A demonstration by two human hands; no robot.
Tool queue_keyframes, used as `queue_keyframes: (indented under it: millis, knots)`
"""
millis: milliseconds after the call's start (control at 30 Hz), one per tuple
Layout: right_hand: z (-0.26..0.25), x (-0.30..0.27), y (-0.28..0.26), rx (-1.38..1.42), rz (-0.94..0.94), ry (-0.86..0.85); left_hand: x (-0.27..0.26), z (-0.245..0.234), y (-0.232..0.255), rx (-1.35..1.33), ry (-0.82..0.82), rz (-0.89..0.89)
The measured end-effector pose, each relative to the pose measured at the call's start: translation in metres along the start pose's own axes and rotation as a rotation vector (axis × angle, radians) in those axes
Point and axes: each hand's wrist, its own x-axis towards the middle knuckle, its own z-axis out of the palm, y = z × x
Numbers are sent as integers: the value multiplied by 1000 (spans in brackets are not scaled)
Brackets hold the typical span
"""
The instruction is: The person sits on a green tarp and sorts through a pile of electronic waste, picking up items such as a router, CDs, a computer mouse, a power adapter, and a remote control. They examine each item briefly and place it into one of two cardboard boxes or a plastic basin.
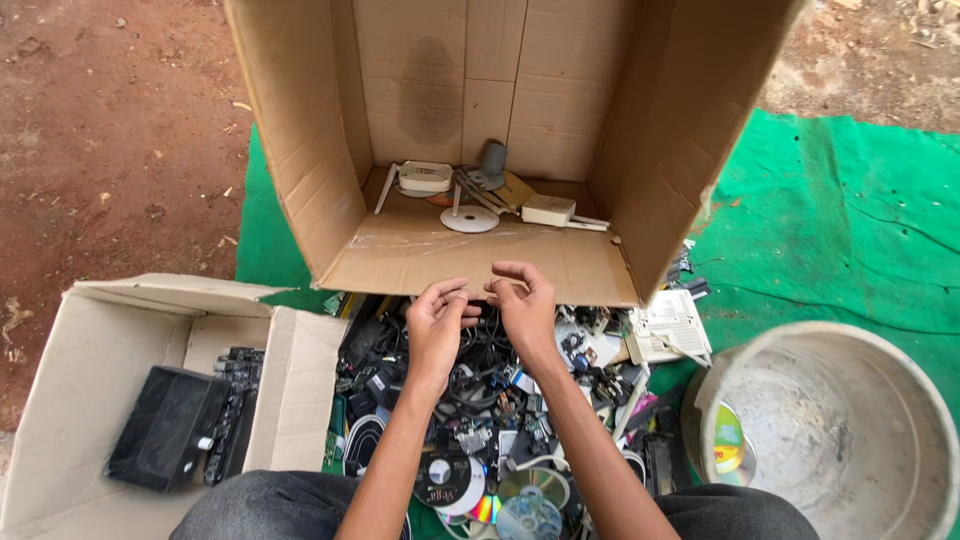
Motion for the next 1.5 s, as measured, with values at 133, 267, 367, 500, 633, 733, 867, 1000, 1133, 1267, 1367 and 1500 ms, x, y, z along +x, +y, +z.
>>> queue_keyframes:
  millis: [133, 267, 367, 500, 633, 733, 867, 1000, 1133, 1267, 1367, 1500]
  knots:
    - [-19, -41, -17, -101, -154, -56, -51, -3, 30, 140, -56, 149]
    - [-35, -93, -30, -263, -388, -107, -103, -9, 40, 297, -96, 351]
    - [-52, -131, -35, -303, -531, -213, -130, -31, 33, 376, -167, 478]
    - [-84, -163, -30, -432, -618, -228, -168, -46, 41, 521, -209, 520]
    - [-105, -187, -23, -414, -550, -245, -185, -59, 21, 611, -260, 505]
    - [-110, -189, -23, -422, -543, -237, -184, -60, 7, 667, -266, 514]
    - [-110, -188, -24, -439, -544, -254, -177, -57, -2, 656, -349, 492]
    - [-101, -170, -14, -528, -574, -243, -154, -54, -6, 687, -304, 484]
    - [-81, -143, 12, -597, -578, -281, -116, -56, -10, 686, -245, 483]
    - [-57, -114, 46, -655, -573, -337, -72, -63, -30, 668, -237, 395]
    - [-43, -81, 86, -766, -537, -379, -50, -77, -47, 702, -218, 310]
    - [-35, -67, 108, -788, -547, -385, -38, -91, -61, 708, -146, 223]
